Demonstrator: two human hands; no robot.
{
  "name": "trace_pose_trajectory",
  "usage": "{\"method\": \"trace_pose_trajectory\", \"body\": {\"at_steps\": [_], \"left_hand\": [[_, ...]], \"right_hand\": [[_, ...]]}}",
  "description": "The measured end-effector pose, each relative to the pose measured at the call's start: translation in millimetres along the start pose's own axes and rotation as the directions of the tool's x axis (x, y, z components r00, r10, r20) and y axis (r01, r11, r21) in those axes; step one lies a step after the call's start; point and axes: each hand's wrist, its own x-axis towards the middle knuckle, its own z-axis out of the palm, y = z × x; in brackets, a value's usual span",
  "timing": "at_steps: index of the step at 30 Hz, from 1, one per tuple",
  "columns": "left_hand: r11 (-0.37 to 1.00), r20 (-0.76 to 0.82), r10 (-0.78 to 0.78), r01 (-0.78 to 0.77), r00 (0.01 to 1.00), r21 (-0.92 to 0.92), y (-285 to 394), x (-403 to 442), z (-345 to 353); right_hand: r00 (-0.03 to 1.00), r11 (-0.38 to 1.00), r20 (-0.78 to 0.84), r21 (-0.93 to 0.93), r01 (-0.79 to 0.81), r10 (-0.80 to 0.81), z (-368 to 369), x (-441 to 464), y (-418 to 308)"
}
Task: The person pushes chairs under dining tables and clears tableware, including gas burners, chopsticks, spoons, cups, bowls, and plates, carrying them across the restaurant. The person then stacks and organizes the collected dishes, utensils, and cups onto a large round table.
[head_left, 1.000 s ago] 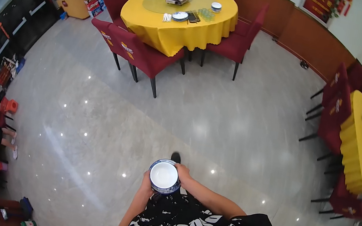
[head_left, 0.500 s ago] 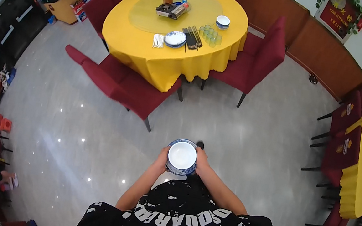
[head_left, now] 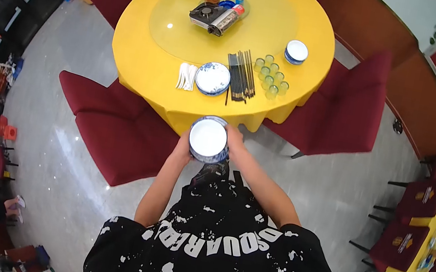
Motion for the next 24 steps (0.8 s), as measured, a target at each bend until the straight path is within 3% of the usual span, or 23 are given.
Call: {"method": "trace_pose_trajectory", "body": {"at_steps": [4,7,10,12,14,17,21,24], "left_hand": [[0.999,-0.097,0.027,-0.03,0.995,-0.024,103,68,48],[0.989,-0.09,0.133,-0.138,0.987,-0.048,144,150,37],[0.993,-0.122,0.018,-0.032,0.992,-0.11,180,188,42],[0.999,-0.211,-0.042,0.036,0.977,-0.029,204,206,52],[0.986,-0.332,-0.089,0.131,0.939,0.107,214,222,56],[0.993,-0.21,-0.116,0.117,0.971,-0.01,201,253,36],[0.985,-0.269,-0.169,0.159,0.948,-0.059,193,267,35],[0.992,-0.245,-0.123,0.119,0.962,-0.03,191,272,34]], "right_hand": [[0.993,0.996,-0.092,-0.037,-0.077,0.073,21,84,-95],[0.989,0.994,-0.116,-0.033,-0.102,0.097,34,157,-121],[0.977,0.985,-0.124,0.008,-0.173,0.173,39,219,-130],[0.968,0.975,-0.115,0.015,-0.221,0.222,44,247,-143],[0.948,0.957,-0.138,0.01,-0.289,0.288,45,265,-147],[0.934,0.939,-0.131,-0.048,-0.34,0.332,42,284,-144],[0.912,0.904,-0.018,-0.133,-0.407,0.409,34,296,-137],[0.884,0.85,-0.096,-0.243,-0.467,0.458,35,284,-173]]}}
